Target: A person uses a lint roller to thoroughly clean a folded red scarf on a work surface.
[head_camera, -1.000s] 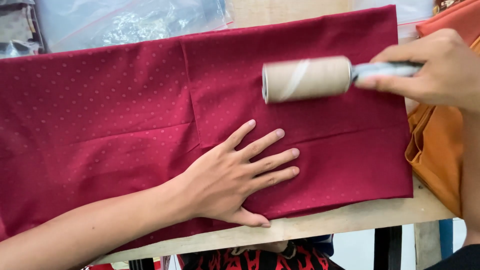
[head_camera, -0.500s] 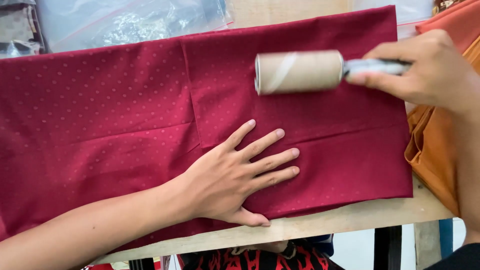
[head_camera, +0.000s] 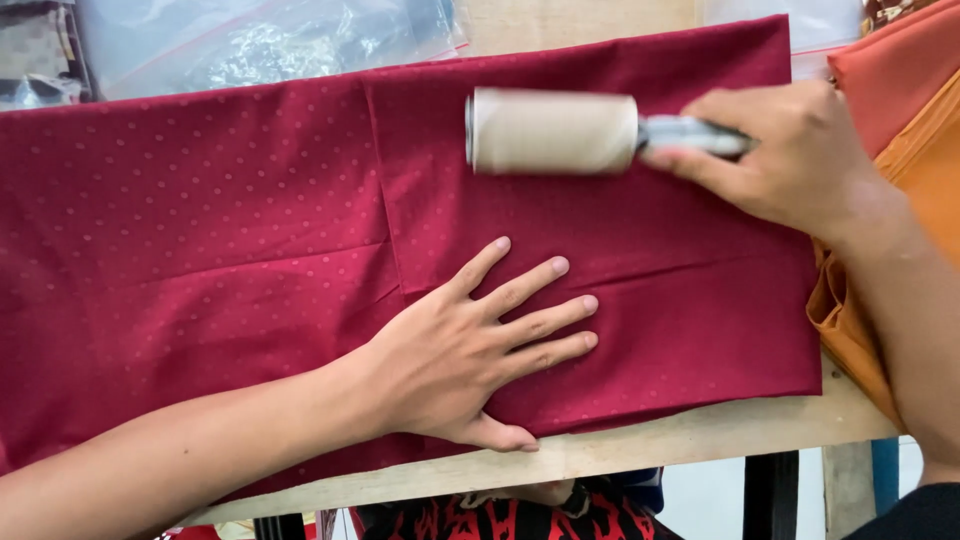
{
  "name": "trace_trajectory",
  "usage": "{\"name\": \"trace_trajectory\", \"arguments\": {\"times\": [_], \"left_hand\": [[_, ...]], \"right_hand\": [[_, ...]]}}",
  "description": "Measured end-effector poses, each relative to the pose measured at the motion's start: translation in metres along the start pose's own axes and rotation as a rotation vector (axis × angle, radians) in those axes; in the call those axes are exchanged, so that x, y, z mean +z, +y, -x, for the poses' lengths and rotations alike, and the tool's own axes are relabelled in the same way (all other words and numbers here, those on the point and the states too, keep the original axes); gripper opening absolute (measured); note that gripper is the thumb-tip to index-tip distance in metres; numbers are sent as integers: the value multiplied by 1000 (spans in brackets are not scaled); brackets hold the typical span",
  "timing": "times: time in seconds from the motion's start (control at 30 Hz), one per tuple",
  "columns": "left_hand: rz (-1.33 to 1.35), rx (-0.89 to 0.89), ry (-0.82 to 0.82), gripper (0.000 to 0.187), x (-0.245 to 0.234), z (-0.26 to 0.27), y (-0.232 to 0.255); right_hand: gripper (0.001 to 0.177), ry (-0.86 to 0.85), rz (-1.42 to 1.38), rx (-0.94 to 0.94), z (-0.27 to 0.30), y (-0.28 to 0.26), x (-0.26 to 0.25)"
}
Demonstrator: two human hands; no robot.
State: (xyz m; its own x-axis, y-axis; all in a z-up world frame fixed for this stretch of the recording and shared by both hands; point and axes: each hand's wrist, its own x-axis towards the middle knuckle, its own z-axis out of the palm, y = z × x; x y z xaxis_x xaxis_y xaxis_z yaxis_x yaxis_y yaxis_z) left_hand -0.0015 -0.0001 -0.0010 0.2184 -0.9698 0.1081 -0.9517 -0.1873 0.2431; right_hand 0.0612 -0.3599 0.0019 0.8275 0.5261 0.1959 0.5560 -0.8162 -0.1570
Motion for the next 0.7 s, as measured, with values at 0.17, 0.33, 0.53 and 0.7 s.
{"name": "trace_trajectory", "arguments": {"times": [0.17,0.33,0.53,0.7], "left_hand": [[-2,-2,-1,94,1,0,1],[42,-4,12,94,0,0,0],[-9,4,-1,94,1,0,1],[4,-3,3,93,1,-1,1]], "right_hand": [[38,169,135,54,1,6,4],[33,-146,-240,9,-6,-5,-34],[31,-140,-86,137,0,-2,-8],[30,70,-60,142,5,17,0]]}}
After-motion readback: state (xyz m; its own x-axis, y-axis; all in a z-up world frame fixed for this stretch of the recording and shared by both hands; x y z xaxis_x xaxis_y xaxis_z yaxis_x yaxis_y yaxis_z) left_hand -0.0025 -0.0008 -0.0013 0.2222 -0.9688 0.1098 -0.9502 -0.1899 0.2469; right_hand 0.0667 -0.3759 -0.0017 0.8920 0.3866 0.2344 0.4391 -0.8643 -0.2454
